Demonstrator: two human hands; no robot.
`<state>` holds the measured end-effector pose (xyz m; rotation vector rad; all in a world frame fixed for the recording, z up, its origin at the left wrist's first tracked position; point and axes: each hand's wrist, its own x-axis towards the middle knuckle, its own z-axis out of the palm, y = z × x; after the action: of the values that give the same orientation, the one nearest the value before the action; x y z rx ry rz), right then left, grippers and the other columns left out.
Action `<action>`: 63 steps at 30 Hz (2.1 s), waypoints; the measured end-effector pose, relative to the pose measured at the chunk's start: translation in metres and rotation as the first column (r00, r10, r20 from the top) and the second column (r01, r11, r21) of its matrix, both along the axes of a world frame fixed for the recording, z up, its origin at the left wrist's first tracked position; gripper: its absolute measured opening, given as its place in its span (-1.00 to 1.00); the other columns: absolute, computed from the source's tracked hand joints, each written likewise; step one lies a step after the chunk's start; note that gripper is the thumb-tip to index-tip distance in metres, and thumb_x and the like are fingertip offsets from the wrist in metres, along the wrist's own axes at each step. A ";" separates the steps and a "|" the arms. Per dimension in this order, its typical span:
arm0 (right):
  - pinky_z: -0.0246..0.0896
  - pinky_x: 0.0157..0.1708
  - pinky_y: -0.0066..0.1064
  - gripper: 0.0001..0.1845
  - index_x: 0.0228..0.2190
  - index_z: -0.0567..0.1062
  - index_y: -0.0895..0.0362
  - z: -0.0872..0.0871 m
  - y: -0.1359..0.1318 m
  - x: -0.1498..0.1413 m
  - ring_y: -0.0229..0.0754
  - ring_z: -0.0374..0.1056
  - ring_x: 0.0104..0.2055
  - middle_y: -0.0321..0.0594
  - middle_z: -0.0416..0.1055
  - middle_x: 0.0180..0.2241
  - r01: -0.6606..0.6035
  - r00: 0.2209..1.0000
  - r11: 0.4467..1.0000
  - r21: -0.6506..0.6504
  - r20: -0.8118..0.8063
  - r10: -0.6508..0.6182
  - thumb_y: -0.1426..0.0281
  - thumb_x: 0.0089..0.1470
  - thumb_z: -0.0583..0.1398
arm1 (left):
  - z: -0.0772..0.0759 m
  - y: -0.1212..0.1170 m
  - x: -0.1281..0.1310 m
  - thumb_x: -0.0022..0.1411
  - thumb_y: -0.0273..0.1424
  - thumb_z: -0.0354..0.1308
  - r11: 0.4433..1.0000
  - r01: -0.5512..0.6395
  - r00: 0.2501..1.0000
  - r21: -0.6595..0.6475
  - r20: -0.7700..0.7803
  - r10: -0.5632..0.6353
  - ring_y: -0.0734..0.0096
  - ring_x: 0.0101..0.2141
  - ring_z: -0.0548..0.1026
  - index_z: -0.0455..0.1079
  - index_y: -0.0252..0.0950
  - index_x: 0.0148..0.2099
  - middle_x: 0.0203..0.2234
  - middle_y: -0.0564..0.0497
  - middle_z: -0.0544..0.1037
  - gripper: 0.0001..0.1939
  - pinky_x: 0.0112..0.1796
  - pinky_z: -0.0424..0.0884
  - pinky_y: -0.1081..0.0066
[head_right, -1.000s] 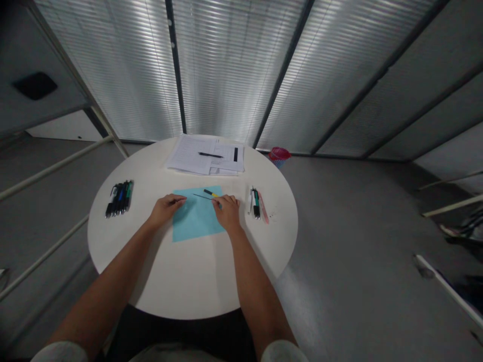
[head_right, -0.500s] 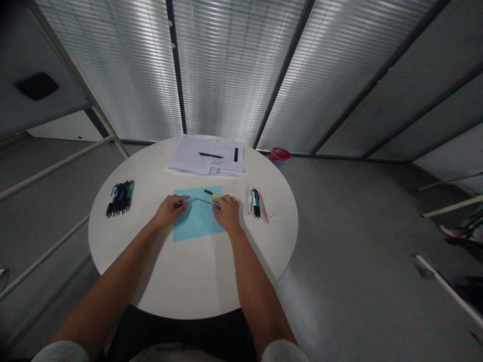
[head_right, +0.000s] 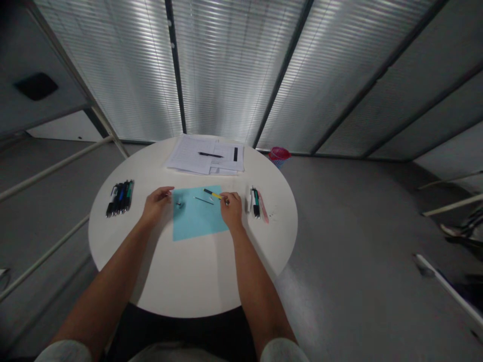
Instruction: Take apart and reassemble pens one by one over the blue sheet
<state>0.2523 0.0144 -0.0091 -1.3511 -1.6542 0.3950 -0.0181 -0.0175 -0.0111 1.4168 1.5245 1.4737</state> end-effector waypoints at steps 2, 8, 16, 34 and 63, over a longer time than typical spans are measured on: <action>0.26 -0.21 -0.38 -0.75 -0.31 0.54 0.12 0.001 0.000 0.000 -0.21 0.31 -0.28 -0.19 0.36 -0.31 0.027 0.999 1.000 0.005 -0.023 -0.027 0.49 0.05 0.07 | 0.000 -0.001 -0.003 0.04 -0.46 0.08 0.998 -0.062 0.991 0.016 -0.114 0.064 0.46 -0.43 0.38 0.47 -0.21 -0.11 -0.32 0.01 0.44 -0.67 -0.32 0.37 0.35; 0.20 -0.09 -0.31 -0.69 -0.26 0.53 0.12 0.001 0.001 0.001 -0.16 0.29 -0.22 -0.17 0.39 -0.28 0.099 0.993 0.994 0.038 0.062 -0.101 0.53 0.00 0.07 | 0.002 -0.002 -0.005 0.06 -0.47 0.03 0.996 -0.090 0.922 -0.006 -0.377 0.081 0.43 -0.45 0.36 0.49 -0.26 -0.19 -0.35 0.00 0.40 -0.72 -0.25 0.37 0.33; 0.11 -0.03 -0.28 -0.62 -0.14 0.53 0.09 -0.006 0.004 0.002 -0.12 0.28 -0.14 -0.14 0.42 -0.17 0.120 0.962 0.991 -0.063 0.254 -0.100 0.52 0.00 0.10 | 0.002 -0.001 -0.001 0.09 -0.47 0.02 0.996 -0.085 0.911 -0.026 -0.407 0.067 0.39 -0.42 0.38 0.48 -0.25 -0.20 -0.32 -0.04 0.40 -0.74 -0.22 0.37 0.29; 0.05 -0.05 -0.27 -0.76 -0.17 0.51 0.04 -0.002 0.001 0.002 -0.11 0.27 -0.11 -0.15 0.43 -0.17 0.097 0.952 0.986 -0.133 0.300 -0.054 0.34 0.16 0.10 | -0.003 0.000 0.002 0.14 -0.47 0.03 0.998 -0.043 0.858 -0.045 -0.513 0.014 0.41 -0.37 0.39 0.48 -0.28 -0.14 -0.29 -0.05 0.38 -0.72 -0.17 0.35 0.33; 0.20 -0.14 -0.33 -0.78 -0.19 0.38 0.14 -0.002 -0.004 -0.006 -0.17 0.31 -0.18 -0.12 0.34 -0.19 -0.030 0.999 0.999 -0.039 0.032 0.031 0.39 0.14 0.02 | -0.001 -0.001 0.005 0.14 -0.46 0.03 0.998 -0.042 0.845 -0.056 -0.535 0.005 0.38 -0.38 0.42 0.50 -0.26 -0.14 -0.30 -0.06 0.40 -0.72 -0.20 0.36 0.33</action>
<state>0.2461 0.0107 -0.0110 -1.3683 -1.7029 0.4263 -0.0136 -0.0181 -0.0122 1.8797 1.9012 1.0667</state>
